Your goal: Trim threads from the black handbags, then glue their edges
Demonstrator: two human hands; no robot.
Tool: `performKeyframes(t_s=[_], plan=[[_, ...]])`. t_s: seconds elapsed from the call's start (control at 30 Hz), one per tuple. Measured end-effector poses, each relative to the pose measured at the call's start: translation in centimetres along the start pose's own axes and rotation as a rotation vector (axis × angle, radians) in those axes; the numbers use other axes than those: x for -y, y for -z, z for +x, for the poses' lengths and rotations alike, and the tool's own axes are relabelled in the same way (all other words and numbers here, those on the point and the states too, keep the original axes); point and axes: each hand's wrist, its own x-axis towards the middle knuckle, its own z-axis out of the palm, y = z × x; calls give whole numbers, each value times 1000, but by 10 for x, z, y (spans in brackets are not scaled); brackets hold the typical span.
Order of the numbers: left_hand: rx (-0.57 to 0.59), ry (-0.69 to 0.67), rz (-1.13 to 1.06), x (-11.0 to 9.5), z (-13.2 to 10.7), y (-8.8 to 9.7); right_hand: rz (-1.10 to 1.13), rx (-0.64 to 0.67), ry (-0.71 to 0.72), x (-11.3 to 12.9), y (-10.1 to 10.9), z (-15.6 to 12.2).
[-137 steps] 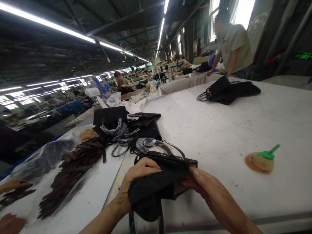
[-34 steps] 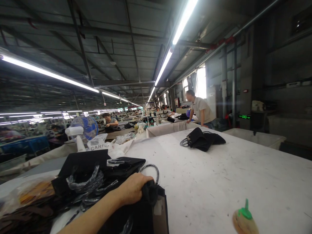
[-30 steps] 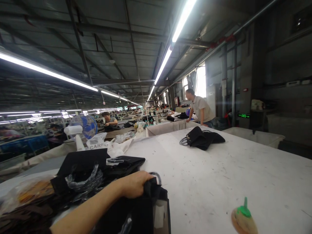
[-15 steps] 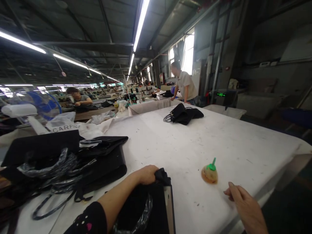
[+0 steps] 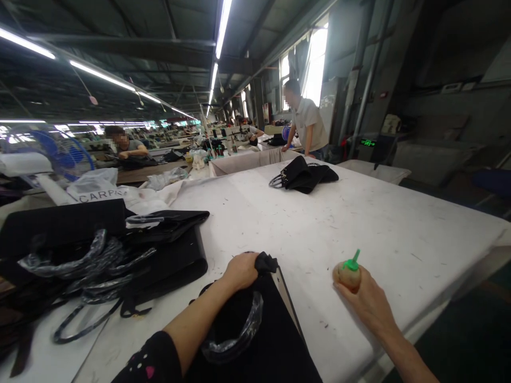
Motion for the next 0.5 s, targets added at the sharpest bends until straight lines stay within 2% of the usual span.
performKeyframes(t_s=[0.1,0.17,0.3,0.37,0.5], plan=[[-13,7,14,-1,-3,0,192,-2,-203,4,6,0],[-19,4,17,-1,-4,1,479,46,-263,6,13,-3],[-20,-2,0,1,-3,0,1065,365,-175,13,32,-20],[-11,0,-16,2,-2,0,1179,475,-174,18,39,-31],[25,-11,-61,6,0,2,1228,501,-284,24,47,-46]])
